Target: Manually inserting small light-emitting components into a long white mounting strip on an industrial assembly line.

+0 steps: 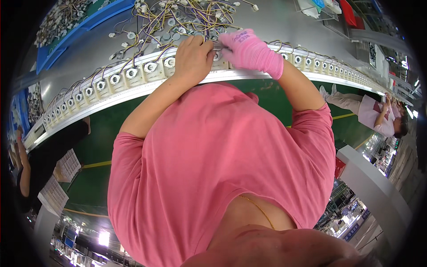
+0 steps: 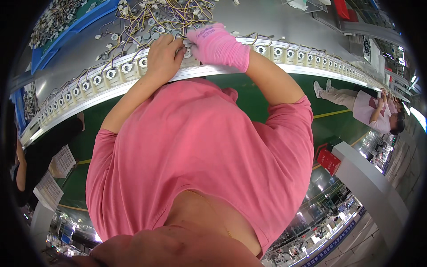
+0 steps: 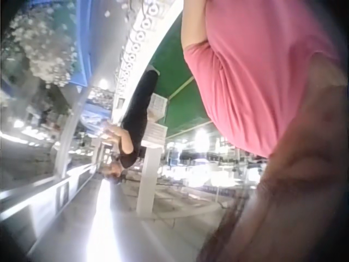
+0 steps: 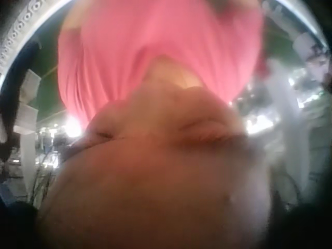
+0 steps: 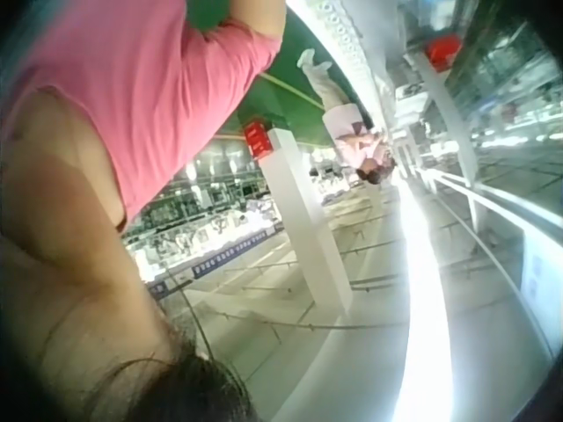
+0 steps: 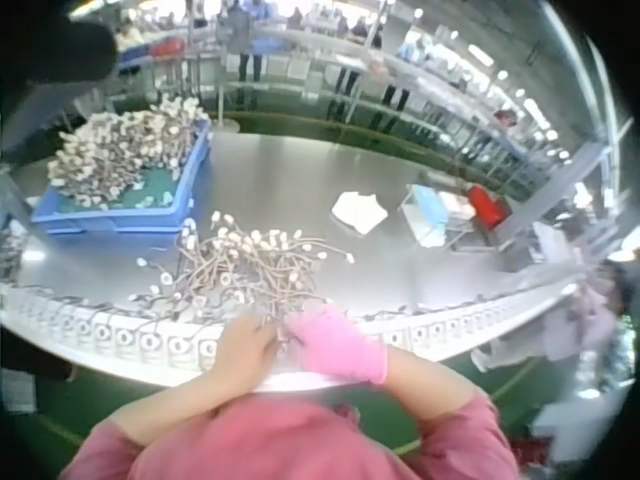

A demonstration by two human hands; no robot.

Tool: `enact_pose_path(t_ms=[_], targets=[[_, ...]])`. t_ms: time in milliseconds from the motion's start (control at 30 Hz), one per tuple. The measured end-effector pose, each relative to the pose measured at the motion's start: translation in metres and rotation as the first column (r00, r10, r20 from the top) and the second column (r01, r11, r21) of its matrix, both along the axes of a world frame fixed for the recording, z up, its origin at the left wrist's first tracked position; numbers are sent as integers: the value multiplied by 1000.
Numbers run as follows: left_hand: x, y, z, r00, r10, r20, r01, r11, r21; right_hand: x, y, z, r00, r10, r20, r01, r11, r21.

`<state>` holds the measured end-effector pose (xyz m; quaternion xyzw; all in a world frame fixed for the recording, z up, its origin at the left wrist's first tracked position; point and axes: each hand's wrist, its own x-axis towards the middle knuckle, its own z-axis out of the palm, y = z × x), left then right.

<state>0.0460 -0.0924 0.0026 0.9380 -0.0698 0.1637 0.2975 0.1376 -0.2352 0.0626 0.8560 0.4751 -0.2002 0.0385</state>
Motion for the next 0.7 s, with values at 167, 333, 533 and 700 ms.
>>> enact_pose_path(t_ms=[167,333,533,700], targets=[[0,1,-1,1000,-18,-8,18,1000,-14,8,-9,-9,842,-233,-487,368,908,202],[1,0,0,1000,9,-5,-9,1000,-22,-15,-4,-23,1000,-2,23,-6,930,367],[3,-4,-1,996,75,-49,-78,995,-60,-11,9,1,961,207,185,-224,972,75],[4,-7,3,994,88,-66,-92,994,-62,-6,3,-9,941,232,247,-259,962,83]])
